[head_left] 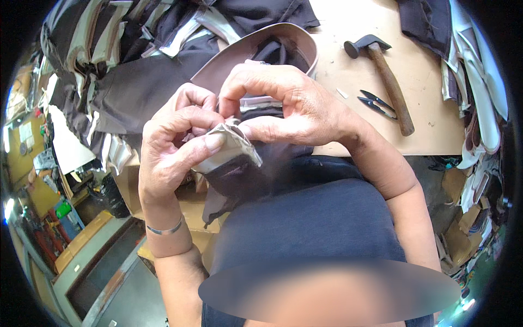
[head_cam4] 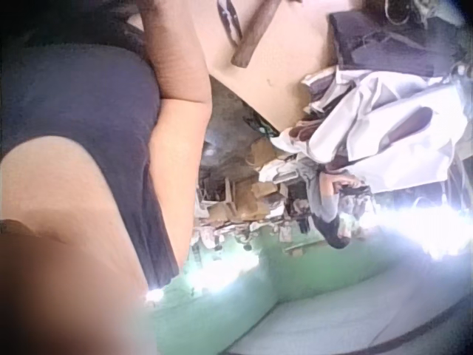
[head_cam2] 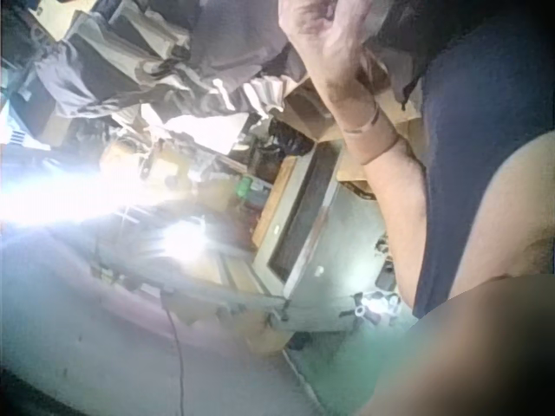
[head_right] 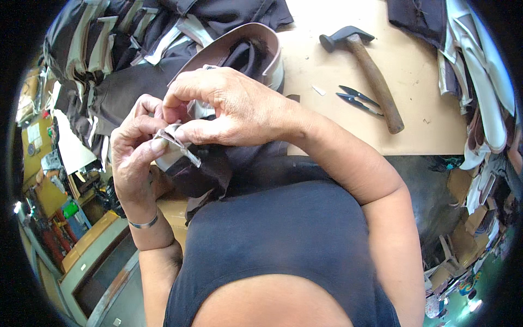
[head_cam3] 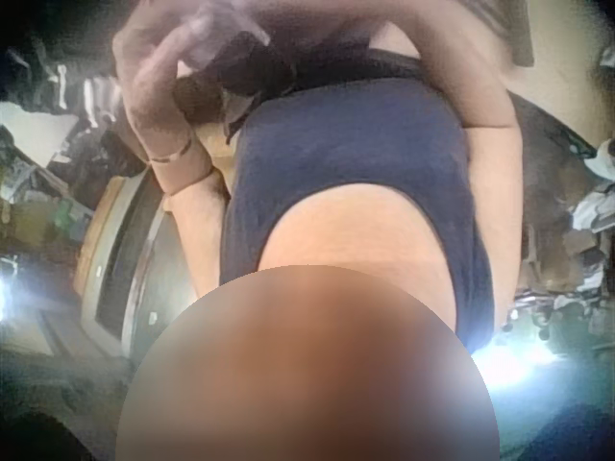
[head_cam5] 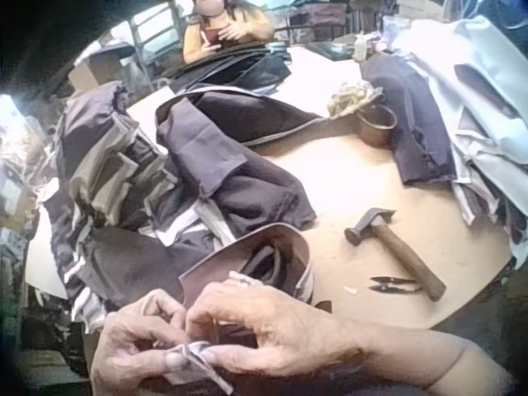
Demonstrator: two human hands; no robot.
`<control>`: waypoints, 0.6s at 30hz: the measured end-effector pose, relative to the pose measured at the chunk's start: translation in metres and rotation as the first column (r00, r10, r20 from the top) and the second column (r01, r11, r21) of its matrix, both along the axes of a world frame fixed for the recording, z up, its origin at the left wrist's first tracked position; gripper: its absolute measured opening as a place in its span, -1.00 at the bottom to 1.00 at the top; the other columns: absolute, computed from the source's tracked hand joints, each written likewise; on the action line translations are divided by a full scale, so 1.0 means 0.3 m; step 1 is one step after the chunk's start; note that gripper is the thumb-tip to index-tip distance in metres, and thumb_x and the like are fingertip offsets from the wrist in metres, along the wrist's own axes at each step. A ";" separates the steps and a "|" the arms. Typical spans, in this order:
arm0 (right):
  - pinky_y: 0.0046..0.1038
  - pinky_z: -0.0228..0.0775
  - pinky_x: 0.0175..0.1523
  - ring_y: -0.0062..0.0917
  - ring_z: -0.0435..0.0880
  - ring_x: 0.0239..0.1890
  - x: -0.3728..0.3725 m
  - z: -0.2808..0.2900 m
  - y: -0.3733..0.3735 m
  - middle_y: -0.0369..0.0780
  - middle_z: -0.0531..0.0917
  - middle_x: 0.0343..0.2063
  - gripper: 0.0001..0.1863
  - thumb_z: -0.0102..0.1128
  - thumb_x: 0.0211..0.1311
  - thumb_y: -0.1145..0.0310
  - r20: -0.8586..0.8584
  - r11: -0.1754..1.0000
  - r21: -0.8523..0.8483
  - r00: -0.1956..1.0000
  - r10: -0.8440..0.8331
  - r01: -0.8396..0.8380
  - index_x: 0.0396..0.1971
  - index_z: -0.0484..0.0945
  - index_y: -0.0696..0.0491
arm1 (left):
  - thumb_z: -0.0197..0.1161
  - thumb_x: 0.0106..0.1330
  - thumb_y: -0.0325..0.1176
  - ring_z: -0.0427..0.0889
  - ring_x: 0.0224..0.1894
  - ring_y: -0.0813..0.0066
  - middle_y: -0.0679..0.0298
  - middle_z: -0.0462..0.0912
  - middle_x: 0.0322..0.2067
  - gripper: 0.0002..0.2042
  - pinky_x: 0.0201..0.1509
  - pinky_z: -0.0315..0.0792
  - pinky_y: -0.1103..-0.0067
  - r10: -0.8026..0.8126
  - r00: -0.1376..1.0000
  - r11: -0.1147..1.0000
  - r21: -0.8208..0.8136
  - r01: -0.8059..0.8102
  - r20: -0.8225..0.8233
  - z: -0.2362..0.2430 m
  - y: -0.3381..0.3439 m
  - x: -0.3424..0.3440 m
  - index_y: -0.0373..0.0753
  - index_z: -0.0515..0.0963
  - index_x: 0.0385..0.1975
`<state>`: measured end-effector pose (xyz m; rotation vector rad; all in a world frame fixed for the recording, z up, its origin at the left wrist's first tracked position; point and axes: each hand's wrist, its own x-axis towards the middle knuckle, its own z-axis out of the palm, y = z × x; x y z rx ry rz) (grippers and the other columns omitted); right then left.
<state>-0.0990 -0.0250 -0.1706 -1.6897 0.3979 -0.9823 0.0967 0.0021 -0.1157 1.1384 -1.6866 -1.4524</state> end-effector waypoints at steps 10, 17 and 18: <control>-0.54 0.29 -0.36 -0.50 0.49 -0.50 0.041 0.006 0.015 -0.21 0.49 -0.60 -0.86 0.10 0.02 0.43 -0.076 0.996 0.037 0.994 -0.076 0.079 -0.46 0.45 0.18 | 0.22 0.00 -0.45 0.38 -0.43 0.59 0.22 0.49 -0.46 -0.84 -0.36 0.24 0.71 0.047 0.994 0.985 0.168 -0.030 -0.098 -0.029 0.026 0.060 -0.42 0.51 -0.48; -0.59 0.25 -0.49 -0.58 0.45 -0.61 0.018 0.025 0.018 -0.23 0.47 -0.63 -0.92 0.06 0.00 0.50 -0.076 0.994 0.062 0.993 -0.085 0.090 -0.50 0.47 0.20 | 0.23 0.01 -0.44 0.39 -0.46 0.60 0.25 0.48 -0.54 -0.84 -0.39 0.24 0.71 0.056 0.993 0.978 0.208 -0.034 -0.103 -0.038 0.032 0.050 -0.42 0.50 -0.50; -0.60 0.24 -0.51 -0.61 0.44 -0.64 0.015 0.027 0.015 -0.24 0.46 -0.63 -0.92 0.06 0.00 0.50 -0.080 0.994 0.074 0.994 -0.074 0.080 -0.51 0.47 0.20 | 0.23 0.00 -0.44 0.38 -0.47 0.61 0.25 0.48 -0.54 -0.84 -0.40 0.23 0.72 0.063 0.992 0.976 0.214 -0.038 -0.111 -0.037 0.032 0.045 -0.42 0.50 -0.50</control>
